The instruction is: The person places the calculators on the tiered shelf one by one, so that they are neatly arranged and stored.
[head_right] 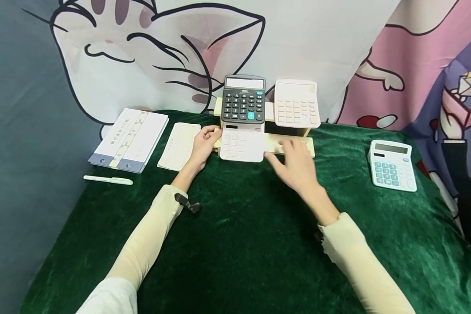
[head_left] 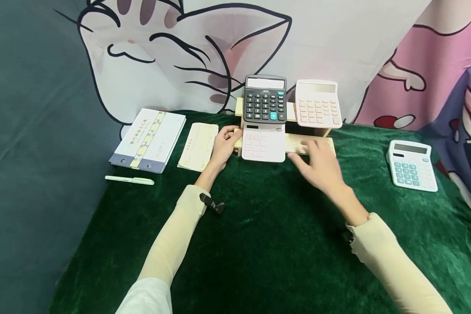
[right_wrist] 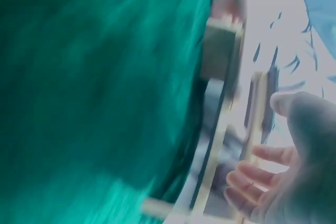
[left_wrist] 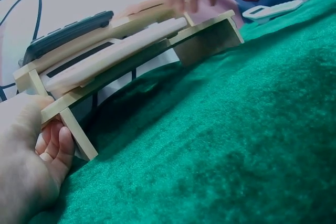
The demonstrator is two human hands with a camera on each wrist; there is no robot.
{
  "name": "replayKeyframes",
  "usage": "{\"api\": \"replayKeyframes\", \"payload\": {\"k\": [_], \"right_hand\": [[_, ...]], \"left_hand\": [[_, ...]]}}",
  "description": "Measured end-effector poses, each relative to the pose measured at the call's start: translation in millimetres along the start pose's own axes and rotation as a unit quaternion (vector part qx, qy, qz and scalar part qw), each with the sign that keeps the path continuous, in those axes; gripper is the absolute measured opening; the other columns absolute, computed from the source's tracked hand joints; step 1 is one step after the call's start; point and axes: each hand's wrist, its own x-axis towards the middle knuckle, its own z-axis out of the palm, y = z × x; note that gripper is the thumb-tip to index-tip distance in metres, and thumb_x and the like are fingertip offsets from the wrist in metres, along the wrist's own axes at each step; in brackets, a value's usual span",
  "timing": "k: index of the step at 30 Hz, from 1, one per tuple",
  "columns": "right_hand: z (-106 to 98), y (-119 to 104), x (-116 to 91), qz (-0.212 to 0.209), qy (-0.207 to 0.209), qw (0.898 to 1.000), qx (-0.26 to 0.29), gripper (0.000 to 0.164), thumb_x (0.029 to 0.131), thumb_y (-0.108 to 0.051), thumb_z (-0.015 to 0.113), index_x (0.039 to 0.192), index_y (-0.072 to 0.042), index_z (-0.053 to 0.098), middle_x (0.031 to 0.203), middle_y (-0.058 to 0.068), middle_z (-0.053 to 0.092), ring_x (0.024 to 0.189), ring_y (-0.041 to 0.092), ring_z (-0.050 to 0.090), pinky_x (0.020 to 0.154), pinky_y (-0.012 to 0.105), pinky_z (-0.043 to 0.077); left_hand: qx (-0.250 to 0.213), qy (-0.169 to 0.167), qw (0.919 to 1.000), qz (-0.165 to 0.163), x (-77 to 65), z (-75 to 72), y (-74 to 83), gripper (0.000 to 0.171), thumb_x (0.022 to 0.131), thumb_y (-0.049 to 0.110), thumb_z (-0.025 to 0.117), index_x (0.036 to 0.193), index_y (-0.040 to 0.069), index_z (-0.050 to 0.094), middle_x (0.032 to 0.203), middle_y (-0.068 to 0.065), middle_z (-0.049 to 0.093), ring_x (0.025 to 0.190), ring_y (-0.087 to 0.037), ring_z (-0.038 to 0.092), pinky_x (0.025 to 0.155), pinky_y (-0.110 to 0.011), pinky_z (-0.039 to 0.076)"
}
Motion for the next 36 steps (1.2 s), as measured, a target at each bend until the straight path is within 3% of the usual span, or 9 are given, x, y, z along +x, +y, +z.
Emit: {"api": "replayKeyframes", "payload": {"k": [4,13,18,23,26,29,32,36], "right_hand": [[-17,35,-13,0.015,0.033,0.999,0.008,0.052,0.096,-0.044,0.062,0.121,0.001,0.062,0.121,0.025,0.059,0.110,0.043,0.051,0.090,0.059,0.039],[-62,114,-33,0.080,0.064,0.995,0.011,0.052,0.098,-0.035,0.059,0.122,0.011,0.060,0.119,0.035,0.057,0.114,0.051,0.048,0.096,0.063,0.034],[-82,157,-48,0.111,0.053,0.992,-0.017,0.054,0.099,-0.034,0.056,0.123,0.014,0.058,0.119,0.039,0.053,0.111,0.056,0.046,0.091,0.066,0.032],[-99,191,-66,0.183,0.024,0.981,-0.057,0.063,0.098,-0.040,0.054,0.128,0.015,0.052,0.124,0.044,0.046,0.109,0.061,0.042,0.084,0.070,0.032],[-105,212,-75,0.238,-0.006,0.968,-0.084,0.075,0.096,-0.049,0.052,0.134,0.016,0.043,0.129,0.048,0.037,0.110,0.065,0.036,0.082,0.071,0.032],[-108,231,-84,0.298,-0.038,0.948,-0.109,0.093,0.093,-0.061,0.050,0.141,0.017,0.030,0.133,0.050,0.027,0.114,0.066,0.029,0.087,0.070,0.030],[-109,245,-91,0.365,-0.077,0.918,-0.130,0.114,0.088,-0.074,0.045,0.146,0.019,0.014,0.136,0.052,0.017,0.119,0.065,0.022,0.095,0.070,0.026],[-109,254,-97,0.435,-0.129,0.884,-0.115,0.129,0.084,-0.081,0.042,0.147,0.022,-0.001,0.141,0.054,0.006,0.124,0.067,0.018,0.100,0.072,0.025]], "left_hand": [[-0.007,-0.015,0.9999,-0.001,0.9,2.3,-0.9,0.033,0.096,0.023,0.068,0.125,0.007,0.062,0.089,0.003,0.064,0.065,-0.007,0.056,0.052,-0.018,0.047],[0.000,-0.017,0.9998,-0.006,2.6,-1.6,-1.9,0.038,0.097,0.025,0.067,0.128,0.005,0.061,0.090,0.004,0.063,0.067,-0.007,0.056,0.053,-0.018,0.047],[0.002,-0.027,0.9994,-0.020,-1.0,-3.5,9.1,0.038,0.097,0.022,0.066,0.130,0.004,0.060,0.089,0.004,0.063,0.068,-0.009,0.056,0.055,-0.022,0.049],[0.004,-0.022,0.9997,-0.010,-0.5,-1.4,8.2,0.036,0.097,0.023,0.066,0.128,0.006,0.061,0.090,0.003,0.063,0.067,-0.009,0.056,0.053,-0.021,0.049],[0.003,-0.018,0.9998,-0.004,4.7,-0.7,1.3,0.037,0.096,0.026,0.067,0.128,0.008,0.061,0.090,0.003,0.063,0.067,-0.008,0.055,0.052,-0.019,0.047],[0.004,-0.012,0.9999,0.000,3.9,-0.3,0.2,0.034,0.096,0.026,0.068,0.125,0.009,0.063,0.090,0.003,0.063,0.066,-0.007,0.055,0.052,-0.019,0.047],[0.006,-0.009,0.9999,-0.002,2.7,0.6,-1.2,0.031,0.097,0.025,0.067,0.123,0.010,0.063,0.091,0.001,0.064,0.066,-0.007,0.056,0.052,-0.019,0.047],[0.006,-0.009,0.9999,-0.005,1.6,2.1,-1.6,0.031,0.096,0.025,0.067,0.123,0.010,0.063,0.093,0.000,0.065,0.066,-0.007,0.056,0.052,-0.019,0.047]]}}
